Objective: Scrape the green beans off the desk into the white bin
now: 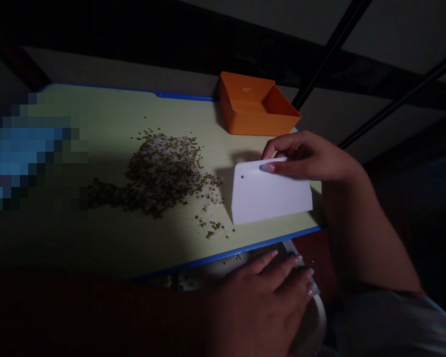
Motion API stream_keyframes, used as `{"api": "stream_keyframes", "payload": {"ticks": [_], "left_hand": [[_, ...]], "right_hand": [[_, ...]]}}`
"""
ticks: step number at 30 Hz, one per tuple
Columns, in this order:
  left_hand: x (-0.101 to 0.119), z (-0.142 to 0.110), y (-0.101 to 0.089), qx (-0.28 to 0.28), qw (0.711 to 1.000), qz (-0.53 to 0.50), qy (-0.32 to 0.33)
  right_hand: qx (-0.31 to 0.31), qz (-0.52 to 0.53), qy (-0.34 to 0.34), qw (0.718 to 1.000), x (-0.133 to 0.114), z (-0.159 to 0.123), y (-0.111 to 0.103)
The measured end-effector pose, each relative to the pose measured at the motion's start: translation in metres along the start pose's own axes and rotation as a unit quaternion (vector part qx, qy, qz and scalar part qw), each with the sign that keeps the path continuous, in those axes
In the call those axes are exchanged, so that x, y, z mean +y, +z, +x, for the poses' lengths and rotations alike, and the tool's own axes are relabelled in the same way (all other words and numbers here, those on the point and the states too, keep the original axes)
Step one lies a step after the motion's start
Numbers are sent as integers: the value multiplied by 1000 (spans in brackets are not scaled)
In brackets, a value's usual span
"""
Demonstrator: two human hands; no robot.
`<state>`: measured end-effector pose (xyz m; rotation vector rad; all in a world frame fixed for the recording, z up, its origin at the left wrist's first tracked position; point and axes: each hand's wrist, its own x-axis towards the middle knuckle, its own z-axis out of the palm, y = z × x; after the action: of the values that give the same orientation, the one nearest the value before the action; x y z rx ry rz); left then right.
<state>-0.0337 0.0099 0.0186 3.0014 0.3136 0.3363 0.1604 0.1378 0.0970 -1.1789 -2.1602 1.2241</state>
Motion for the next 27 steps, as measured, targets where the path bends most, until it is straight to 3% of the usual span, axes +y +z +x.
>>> {"api": "stream_keyframes", "payload": {"ticks": [3, 10, 17, 22, 27], "left_hand": [[1, 0, -1, -10, 1000, -10, 2], [6, 0, 5, 48, 999, 5, -21], [11, -3, 6, 55, 998, -15, -16], [19, -9, 7, 67, 996, -38, 42], [26, -14, 6, 23, 994, -84, 59]], "right_hand": [[-32, 3, -12, 999, 2, 2, 3], [-75, 8, -23, 997, 5, 3, 9], [-108, -6, -24, 994, 4, 2, 9], [-128, -17, -36, 991, 5, 3, 7], [-132, -40, -59, 989, 7, 6, 5]]}}
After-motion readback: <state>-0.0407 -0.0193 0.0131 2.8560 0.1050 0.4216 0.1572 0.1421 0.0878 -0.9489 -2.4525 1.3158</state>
